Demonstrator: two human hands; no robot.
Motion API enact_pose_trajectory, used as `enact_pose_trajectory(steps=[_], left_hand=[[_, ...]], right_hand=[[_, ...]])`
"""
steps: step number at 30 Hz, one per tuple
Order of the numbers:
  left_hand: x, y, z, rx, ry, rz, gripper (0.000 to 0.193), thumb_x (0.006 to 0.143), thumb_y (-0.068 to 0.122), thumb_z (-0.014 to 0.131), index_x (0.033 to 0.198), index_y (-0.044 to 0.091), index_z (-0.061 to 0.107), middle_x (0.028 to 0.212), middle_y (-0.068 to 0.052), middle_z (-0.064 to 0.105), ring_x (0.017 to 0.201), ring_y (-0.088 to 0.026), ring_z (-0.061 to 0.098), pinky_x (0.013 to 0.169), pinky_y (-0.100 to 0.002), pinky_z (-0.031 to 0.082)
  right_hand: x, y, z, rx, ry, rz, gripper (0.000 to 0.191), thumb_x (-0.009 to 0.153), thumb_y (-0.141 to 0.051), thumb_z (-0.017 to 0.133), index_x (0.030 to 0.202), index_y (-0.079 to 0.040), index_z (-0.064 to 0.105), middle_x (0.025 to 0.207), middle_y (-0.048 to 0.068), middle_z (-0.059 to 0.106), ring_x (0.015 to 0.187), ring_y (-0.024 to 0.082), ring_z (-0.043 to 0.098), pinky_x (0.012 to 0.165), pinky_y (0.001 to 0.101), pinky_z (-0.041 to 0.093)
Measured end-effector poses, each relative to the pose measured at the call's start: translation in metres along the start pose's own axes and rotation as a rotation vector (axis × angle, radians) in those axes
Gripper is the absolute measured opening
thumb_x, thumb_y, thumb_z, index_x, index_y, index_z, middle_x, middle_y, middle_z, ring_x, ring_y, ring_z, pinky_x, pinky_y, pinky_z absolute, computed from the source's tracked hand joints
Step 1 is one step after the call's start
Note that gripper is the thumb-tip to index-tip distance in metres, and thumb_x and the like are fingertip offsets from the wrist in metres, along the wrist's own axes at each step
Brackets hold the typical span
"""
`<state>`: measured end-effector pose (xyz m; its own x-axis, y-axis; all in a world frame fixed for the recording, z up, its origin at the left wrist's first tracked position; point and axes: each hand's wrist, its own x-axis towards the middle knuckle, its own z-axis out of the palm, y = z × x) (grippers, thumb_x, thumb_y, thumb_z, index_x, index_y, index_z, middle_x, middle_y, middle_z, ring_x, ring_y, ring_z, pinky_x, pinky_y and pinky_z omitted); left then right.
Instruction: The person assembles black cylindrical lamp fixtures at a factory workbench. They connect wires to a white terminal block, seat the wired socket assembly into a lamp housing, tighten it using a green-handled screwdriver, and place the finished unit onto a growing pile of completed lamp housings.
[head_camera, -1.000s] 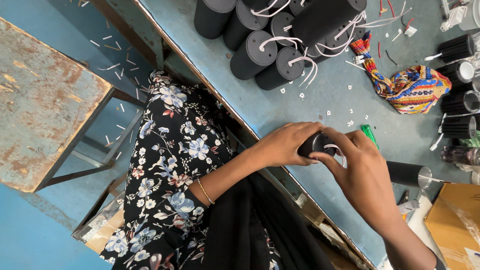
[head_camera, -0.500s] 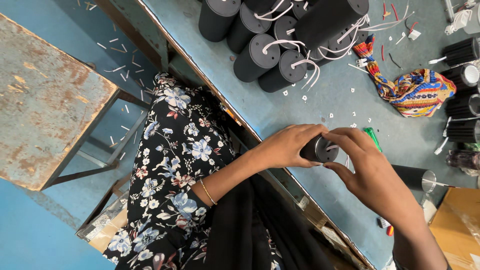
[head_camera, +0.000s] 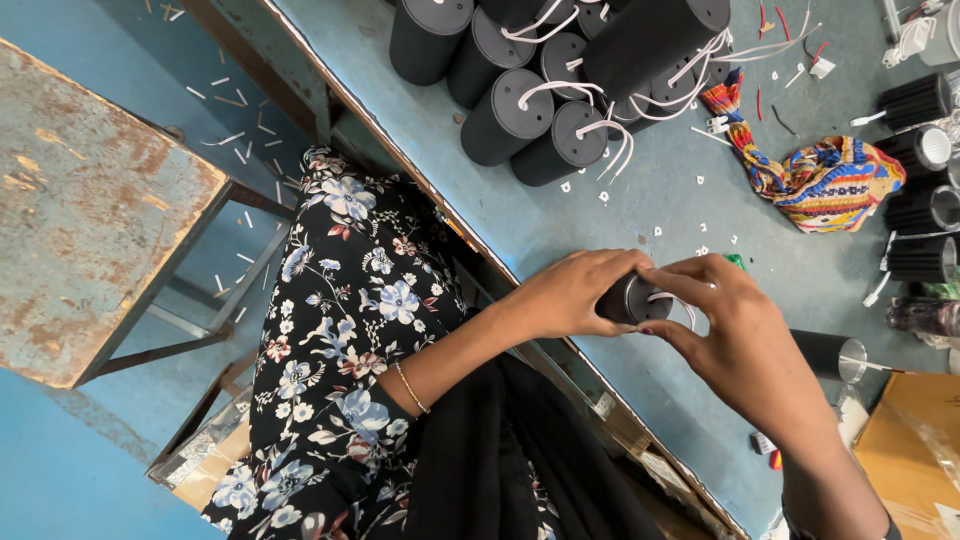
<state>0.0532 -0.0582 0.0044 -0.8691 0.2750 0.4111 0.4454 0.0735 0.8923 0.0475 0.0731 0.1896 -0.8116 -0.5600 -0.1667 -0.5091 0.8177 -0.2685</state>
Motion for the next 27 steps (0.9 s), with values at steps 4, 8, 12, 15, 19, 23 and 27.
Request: enact_pose_trajectory(steps=[4,8,12,15,19,23,27], left_hand=[[-0.001,-0.002,0.0,0.026,0.033,0.053,0.071,0.076,0.033,0.086,0.132,0.01,0.049,0.127,-0.014,0.065,0.121,-0.037,0.062,0.101,-0.046,0.05],[-0.002,-0.004,0.001,0.004,-0.033,-0.023,0.07,0.077,0.033,0.085,0.134,0.011,0.05,0.126,-0.012,0.067,0.121,-0.035,0.064,0.103,-0.046,0.05],[-0.001,-0.007,0.003,0.041,0.025,0.034,0.078,0.075,0.034,0.086,0.136,0.007,0.048,0.129,-0.017,0.064,0.122,-0.037,0.061,0.104,-0.047,0.048],[-0.001,-0.008,0.006,0.035,0.028,0.023,0.075,0.076,0.036,0.087,0.134,0.007,0.049,0.129,-0.016,0.064,0.122,-0.037,0.061,0.104,-0.046,0.048],[-0.001,-0.009,0.006,0.011,0.006,0.011,0.071,0.077,0.034,0.085,0.133,0.009,0.05,0.129,-0.014,0.066,0.124,-0.035,0.063,0.105,-0.045,0.05],[-0.001,-0.008,0.005,0.024,0.008,0.018,0.072,0.076,0.034,0.086,0.133,0.009,0.049,0.129,-0.015,0.066,0.123,-0.036,0.062,0.104,-0.046,0.049],[-0.001,-0.007,0.005,0.018,0.033,0.036,0.075,0.076,0.035,0.086,0.134,0.008,0.048,0.13,-0.016,0.064,0.122,-0.037,0.062,0.103,-0.046,0.049]], right_hand=[[-0.001,-0.003,0.005,-0.076,-0.004,0.117,0.05,0.076,-0.024,0.082,0.123,-0.012,0.071,0.096,0.013,0.068,0.082,0.033,0.067,0.073,0.0437,0.052],[-0.001,-0.007,0.009,-0.174,0.006,0.12,0.047,0.079,-0.029,0.081,0.122,-0.011,0.071,0.09,0.014,0.067,0.081,0.034,0.066,0.073,0.0449,0.051],[-0.002,-0.008,0.006,-0.138,0.001,0.089,0.052,0.079,-0.028,0.08,0.128,-0.013,0.069,0.09,0.013,0.066,0.081,0.034,0.065,0.072,0.0449,0.051],[-0.002,-0.005,0.003,-0.101,-0.037,0.106,0.052,0.077,-0.028,0.08,0.127,-0.016,0.069,0.1,0.012,0.067,0.084,0.033,0.067,0.073,0.0439,0.052],[0.001,0.005,-0.004,0.007,-0.105,0.095,0.055,0.076,-0.021,0.08,0.129,-0.017,0.068,0.113,0.012,0.066,0.089,0.031,0.068,0.076,0.042,0.054],[0.002,0.008,-0.003,0.023,-0.089,-0.074,0.057,0.075,-0.016,0.08,0.13,-0.011,0.066,0.124,0.014,0.065,0.097,0.033,0.066,0.079,0.0415,0.054],[0.002,0.007,-0.004,0.047,-0.08,-0.098,0.053,0.075,-0.013,0.079,0.127,-0.011,0.067,0.122,0.012,0.066,0.1,0.032,0.065,0.081,0.0414,0.053]])
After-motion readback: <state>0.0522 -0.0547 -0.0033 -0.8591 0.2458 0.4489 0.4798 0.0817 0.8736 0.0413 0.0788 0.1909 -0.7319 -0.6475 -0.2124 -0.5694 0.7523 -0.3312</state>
